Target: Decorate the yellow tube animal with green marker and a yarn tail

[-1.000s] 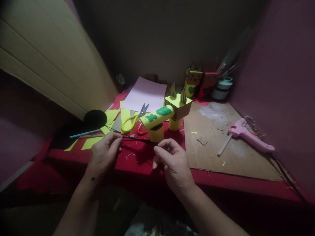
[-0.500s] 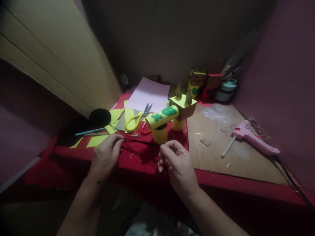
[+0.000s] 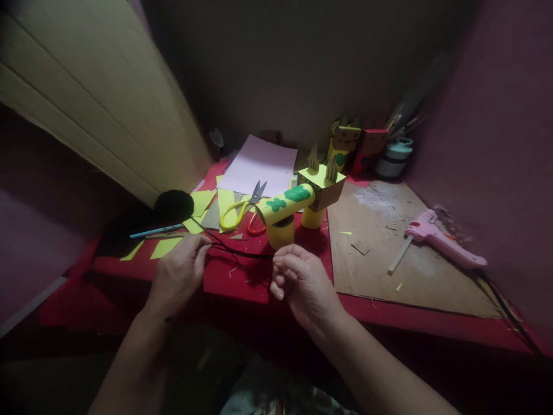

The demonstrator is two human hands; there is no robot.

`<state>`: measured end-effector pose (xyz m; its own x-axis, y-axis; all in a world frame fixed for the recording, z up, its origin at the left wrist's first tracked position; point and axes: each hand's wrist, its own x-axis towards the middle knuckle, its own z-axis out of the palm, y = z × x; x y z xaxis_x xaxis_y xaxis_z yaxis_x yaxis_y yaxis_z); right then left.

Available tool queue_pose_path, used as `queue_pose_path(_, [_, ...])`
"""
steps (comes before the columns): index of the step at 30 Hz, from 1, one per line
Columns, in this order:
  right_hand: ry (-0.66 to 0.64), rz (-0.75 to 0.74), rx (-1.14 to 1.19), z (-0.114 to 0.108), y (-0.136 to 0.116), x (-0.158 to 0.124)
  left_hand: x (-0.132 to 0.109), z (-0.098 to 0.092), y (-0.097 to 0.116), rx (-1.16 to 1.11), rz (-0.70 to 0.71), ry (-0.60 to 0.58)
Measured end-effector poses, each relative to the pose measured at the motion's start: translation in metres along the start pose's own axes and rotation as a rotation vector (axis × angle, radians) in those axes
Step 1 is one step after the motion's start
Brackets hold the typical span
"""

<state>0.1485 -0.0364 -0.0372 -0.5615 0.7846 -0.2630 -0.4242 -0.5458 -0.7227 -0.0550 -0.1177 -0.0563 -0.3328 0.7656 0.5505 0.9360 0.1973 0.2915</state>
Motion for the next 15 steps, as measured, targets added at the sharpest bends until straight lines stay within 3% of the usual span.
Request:
queue_pose_path(11, [-0.057, 0.034, -0.277, -0.016, -0.011, 0.0, -0.008, -0.006, -0.008, 0.119, 0.126, -0.06])
queue_pose_path(15, [-0.041, -0.018, -0.558, -0.021, -0.024, -0.006, -0.009, -0.007, -0.01, 0.137, 0.173, -0.062])
